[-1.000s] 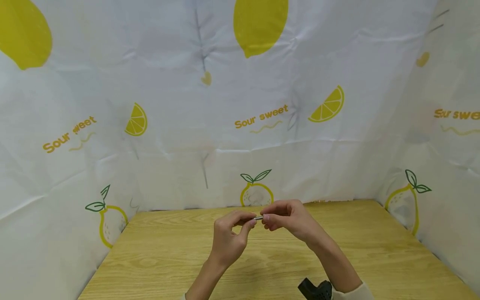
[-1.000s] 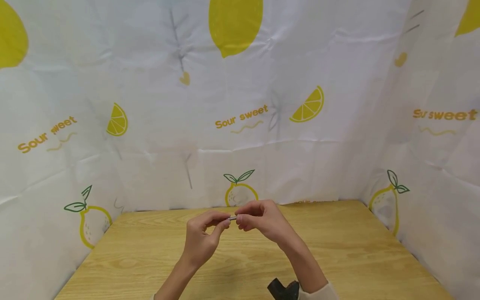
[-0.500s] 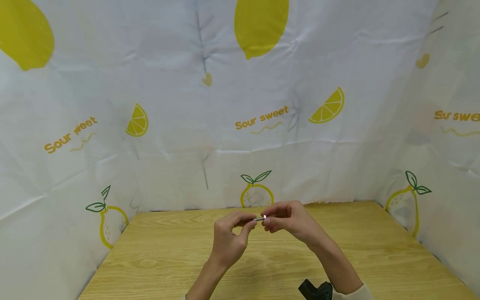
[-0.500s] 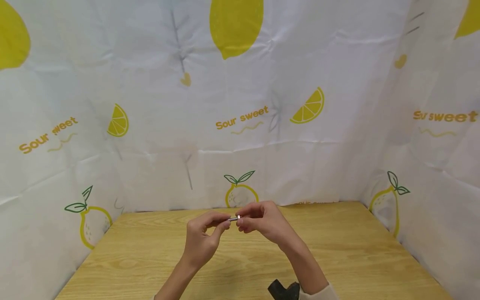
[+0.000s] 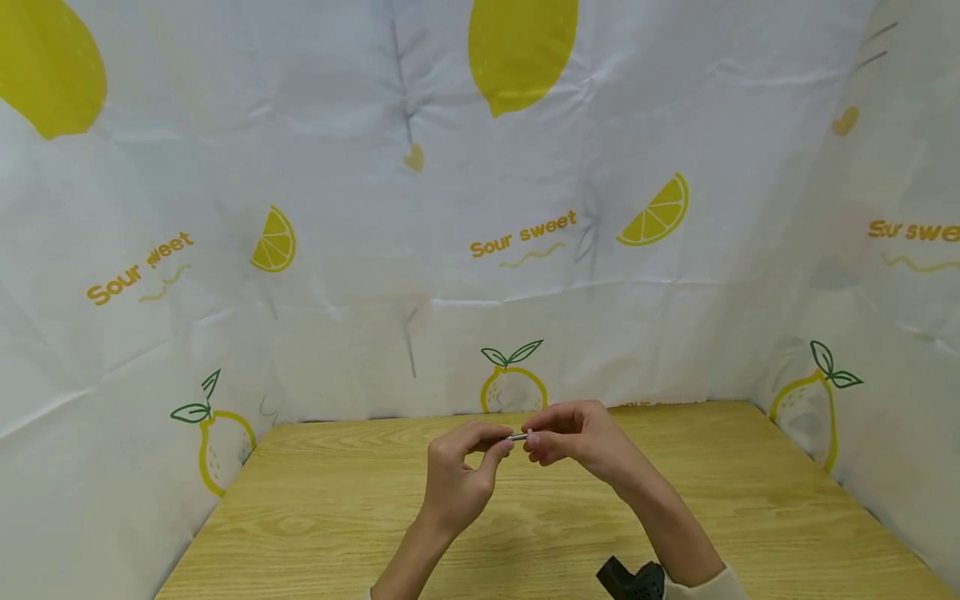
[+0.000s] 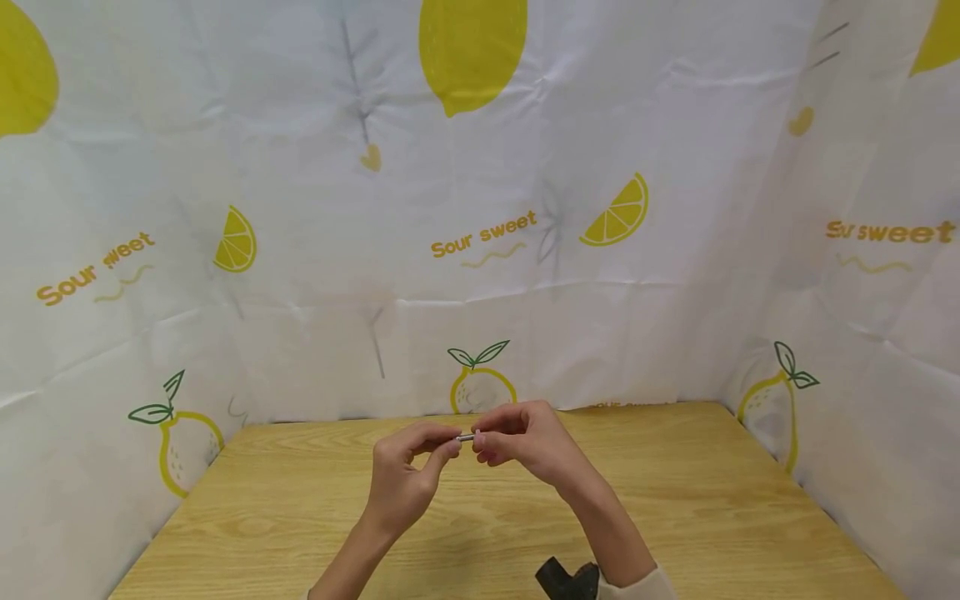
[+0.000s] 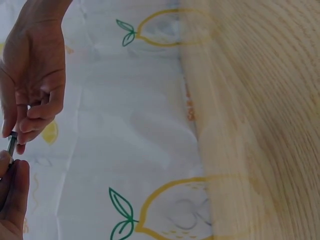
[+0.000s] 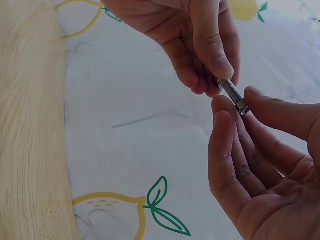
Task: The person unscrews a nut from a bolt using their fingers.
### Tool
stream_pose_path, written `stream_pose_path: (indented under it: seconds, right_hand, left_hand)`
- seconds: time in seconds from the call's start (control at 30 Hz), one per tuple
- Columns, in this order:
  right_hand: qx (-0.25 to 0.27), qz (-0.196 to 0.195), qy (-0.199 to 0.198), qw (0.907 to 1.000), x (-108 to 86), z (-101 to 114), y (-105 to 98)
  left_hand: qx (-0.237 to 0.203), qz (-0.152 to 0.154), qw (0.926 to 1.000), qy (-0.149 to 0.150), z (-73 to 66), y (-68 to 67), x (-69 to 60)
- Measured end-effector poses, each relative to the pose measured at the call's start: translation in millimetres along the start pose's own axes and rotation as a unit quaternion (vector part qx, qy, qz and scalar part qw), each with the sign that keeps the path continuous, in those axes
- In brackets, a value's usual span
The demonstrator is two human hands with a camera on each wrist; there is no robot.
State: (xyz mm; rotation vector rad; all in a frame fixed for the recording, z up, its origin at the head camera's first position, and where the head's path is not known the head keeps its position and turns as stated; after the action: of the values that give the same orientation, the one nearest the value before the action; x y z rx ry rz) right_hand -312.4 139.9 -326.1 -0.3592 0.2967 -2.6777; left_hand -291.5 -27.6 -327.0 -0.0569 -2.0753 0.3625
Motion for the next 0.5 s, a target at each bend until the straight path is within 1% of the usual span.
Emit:
stream_pose_path:
  seconds: [0.2, 0.37, 0.5]
  right_hand:
    - [-0.004, 0.000, -0.006, 1.0000, -0.4, 0.6, -0.5]
    - [-0.009, -0.005, -0.011, 0.9999, 0.6, 0.3, -1.1]
    - [-0.006, -0.005, -0.005, 1.0000, 0.7, -1.0, -1.6]
  left_hand:
    - [-0.001, 0.000, 1.0000, 0.002, -0.5, 0.9, -0.2]
    - [0.002, -0.004, 0.9999, 0.012, -0.9, 0.6, -0.5]
    - [0.001, -0.002, 1.0000, 0.008, 0.1, 0.9, -0.2]
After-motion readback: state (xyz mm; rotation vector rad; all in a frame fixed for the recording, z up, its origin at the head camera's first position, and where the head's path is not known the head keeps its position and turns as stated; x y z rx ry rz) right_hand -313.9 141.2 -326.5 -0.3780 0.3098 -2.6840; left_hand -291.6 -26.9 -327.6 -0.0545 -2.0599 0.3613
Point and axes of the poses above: each hand's wrist, its own x-axis towards the middle knuckle, its own y-axis out of the palm, z = x × y, the point moved 8 cm from there along x, towards the middle knuckle, and after that the axes turned 1 degree about z, right-handed, at the moved point
